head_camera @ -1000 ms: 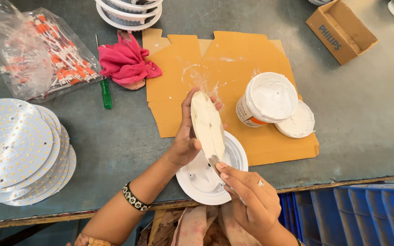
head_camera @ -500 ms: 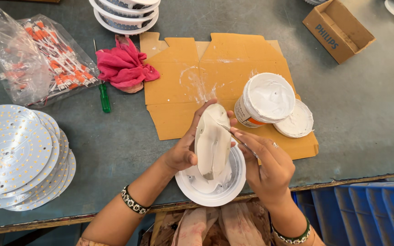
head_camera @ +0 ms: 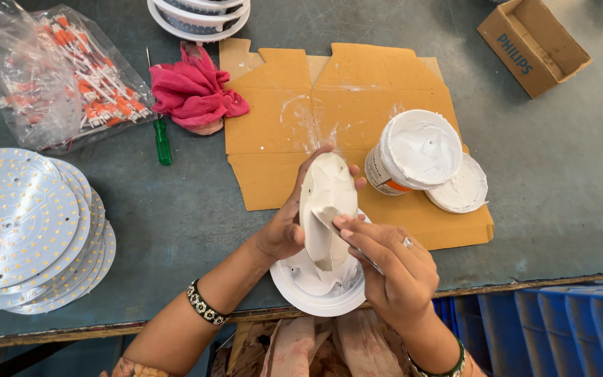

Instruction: The person applies a white paste-like compound to the inner surface of circular white plastic housings using a small metal spatula. They scoop the compound from a container, spread it evenly inside each housing, and place the finished units into a blue crate.

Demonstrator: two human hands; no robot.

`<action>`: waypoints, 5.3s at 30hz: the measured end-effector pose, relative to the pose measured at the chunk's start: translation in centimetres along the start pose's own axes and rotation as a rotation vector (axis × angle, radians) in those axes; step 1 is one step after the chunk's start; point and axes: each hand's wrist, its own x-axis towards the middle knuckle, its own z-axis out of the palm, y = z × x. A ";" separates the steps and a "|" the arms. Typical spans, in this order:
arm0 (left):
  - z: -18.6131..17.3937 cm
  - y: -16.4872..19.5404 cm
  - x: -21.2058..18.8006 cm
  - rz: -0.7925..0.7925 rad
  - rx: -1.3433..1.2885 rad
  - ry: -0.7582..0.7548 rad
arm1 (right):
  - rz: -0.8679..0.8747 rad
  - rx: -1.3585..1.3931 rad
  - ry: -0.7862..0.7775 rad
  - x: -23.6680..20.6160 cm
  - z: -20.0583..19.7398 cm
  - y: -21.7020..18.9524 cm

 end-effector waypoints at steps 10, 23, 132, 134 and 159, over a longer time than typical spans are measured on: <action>-0.5 -0.7 0.5 -0.013 -0.068 0.030 | -0.012 0.037 -0.105 -3.1 -2.1 1.7; -0.6 0.0 0.4 -0.014 -0.177 0.020 | 0.162 0.064 -0.008 -6.9 -3.5 0.2; 48.4 -75.2 22.3 0.149 1.759 -2.425 | 0.617 -0.097 1.694 -58.1 -57.9 -10.0; 47.8 -80.6 22.8 0.084 1.749 -2.519 | 0.620 -0.127 1.700 -59.2 -59.0 -8.9; 48.9 -79.4 24.4 -0.502 1.673 -2.768 | 0.701 -0.314 1.702 -53.8 -58.6 -8.1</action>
